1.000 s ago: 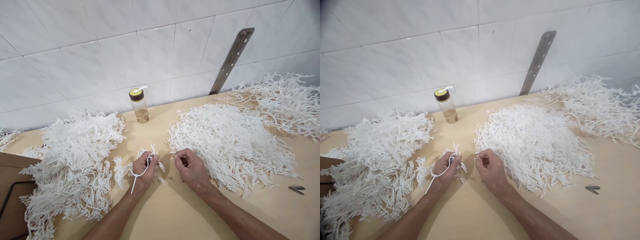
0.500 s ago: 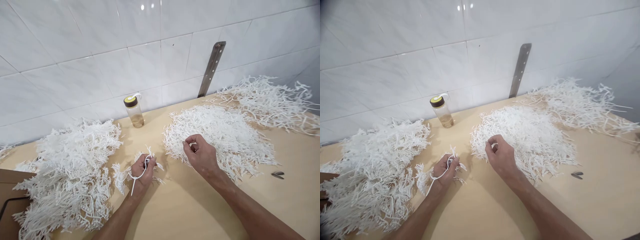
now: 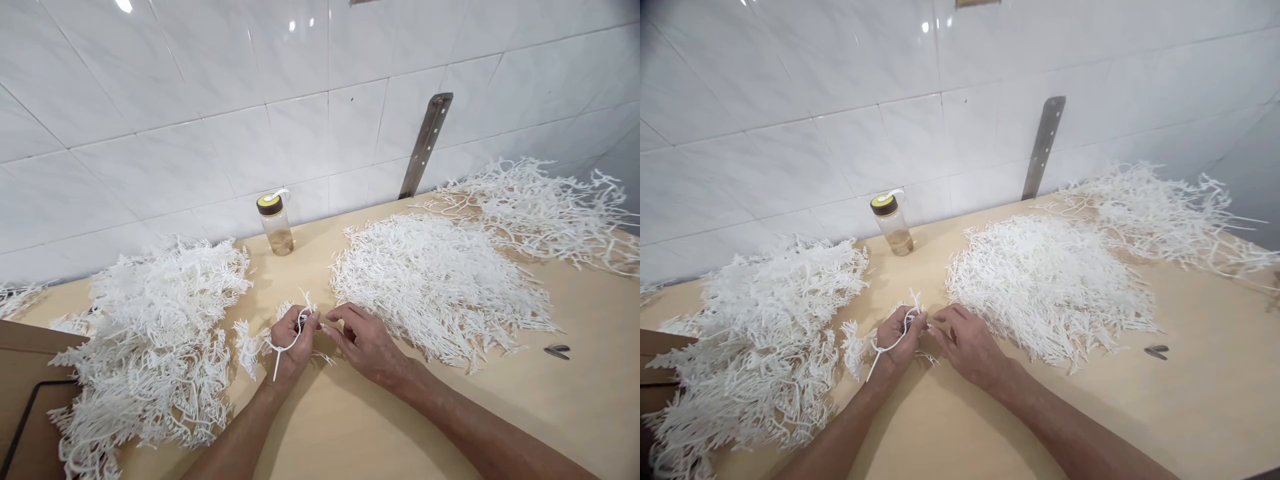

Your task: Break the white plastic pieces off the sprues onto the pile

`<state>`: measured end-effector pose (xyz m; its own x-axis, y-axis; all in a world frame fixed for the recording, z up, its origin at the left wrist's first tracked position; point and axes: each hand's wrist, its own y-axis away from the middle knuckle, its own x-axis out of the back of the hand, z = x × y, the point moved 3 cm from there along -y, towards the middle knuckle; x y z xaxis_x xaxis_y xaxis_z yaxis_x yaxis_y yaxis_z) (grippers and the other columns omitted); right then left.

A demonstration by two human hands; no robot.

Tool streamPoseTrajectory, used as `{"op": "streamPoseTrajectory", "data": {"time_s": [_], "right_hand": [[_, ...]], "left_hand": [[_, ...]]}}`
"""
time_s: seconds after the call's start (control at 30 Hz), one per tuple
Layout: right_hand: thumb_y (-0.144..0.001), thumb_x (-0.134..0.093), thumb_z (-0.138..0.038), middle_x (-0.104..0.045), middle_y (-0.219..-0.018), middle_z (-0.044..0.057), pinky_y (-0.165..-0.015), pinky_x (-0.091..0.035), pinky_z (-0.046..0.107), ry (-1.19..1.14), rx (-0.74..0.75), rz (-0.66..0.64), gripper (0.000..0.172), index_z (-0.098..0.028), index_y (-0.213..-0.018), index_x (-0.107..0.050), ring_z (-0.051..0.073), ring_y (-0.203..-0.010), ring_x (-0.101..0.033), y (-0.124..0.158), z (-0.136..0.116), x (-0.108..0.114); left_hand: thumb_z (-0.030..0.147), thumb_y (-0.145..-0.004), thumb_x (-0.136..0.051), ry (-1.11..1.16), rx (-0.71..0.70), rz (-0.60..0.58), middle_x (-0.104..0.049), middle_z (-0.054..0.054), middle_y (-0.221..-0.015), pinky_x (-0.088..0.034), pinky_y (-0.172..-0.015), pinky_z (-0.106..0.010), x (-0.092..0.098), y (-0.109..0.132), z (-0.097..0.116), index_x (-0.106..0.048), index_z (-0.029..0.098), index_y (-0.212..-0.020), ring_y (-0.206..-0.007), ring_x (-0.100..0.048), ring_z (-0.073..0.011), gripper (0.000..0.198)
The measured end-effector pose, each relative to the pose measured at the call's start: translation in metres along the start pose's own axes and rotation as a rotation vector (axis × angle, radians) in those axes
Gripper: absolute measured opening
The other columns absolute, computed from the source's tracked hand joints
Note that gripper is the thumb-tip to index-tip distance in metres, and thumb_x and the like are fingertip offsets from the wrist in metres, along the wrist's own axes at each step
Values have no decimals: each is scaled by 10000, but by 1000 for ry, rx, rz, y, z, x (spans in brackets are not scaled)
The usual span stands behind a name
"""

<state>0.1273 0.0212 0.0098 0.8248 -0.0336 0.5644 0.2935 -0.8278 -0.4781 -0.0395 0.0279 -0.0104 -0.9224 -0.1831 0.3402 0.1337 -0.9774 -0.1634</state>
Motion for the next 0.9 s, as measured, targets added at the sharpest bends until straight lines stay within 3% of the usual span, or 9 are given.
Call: {"op": "streamPoseTrajectory", "data": {"time_s": [0.23,0.37,0.57,0.77,0.9], "right_hand": [[-959,-511,-196,-625,-835,35,-663,-427,285,-17,-39,-39,134,-199,-886,-623,155,-730,-574,-1,-2,-5],[-910,-526,-167,-615,-765,13,-632,-403,284,-37,-166,-118,125,-192,-808,-593,149,-681,-548,-2,3,-4],[-864,-534,-224,-574,-647,-24,-533,-370,250,-267,-384,-271,113,-192,-764,-575,126,-574,-505,-3,6,-3],[-857,-532,-251,-524,-608,-47,-494,-364,232,-374,-449,-206,103,-196,-776,-564,102,-507,-456,-4,6,0],[-873,-535,-272,-482,-542,-78,-422,-351,218,-446,-510,-218,104,-204,-795,-539,82,-397,-415,-3,6,-1]], "left_hand": [[413,-859,-630,-5,-22,-35,-575,31,-595,-370,-521,-198,-2,3,3,-642,179,-759,-541,-483,-97,255],[404,-869,-622,-17,-45,-54,-580,28,-605,-375,-521,-198,-2,3,6,-636,175,-770,-536,-484,-94,250],[412,-867,-620,-26,-42,-70,-536,34,-582,-364,-510,-202,-2,2,7,-653,166,-806,-528,-458,-95,255],[426,-874,-603,-59,-76,-212,-534,7,-614,-370,-529,-217,-2,2,14,-649,158,-736,-581,-476,-114,304],[444,-846,-623,-22,-20,-209,-494,13,-589,-349,-511,-217,-2,1,14,-594,159,-660,-564,-448,-110,342]]}}
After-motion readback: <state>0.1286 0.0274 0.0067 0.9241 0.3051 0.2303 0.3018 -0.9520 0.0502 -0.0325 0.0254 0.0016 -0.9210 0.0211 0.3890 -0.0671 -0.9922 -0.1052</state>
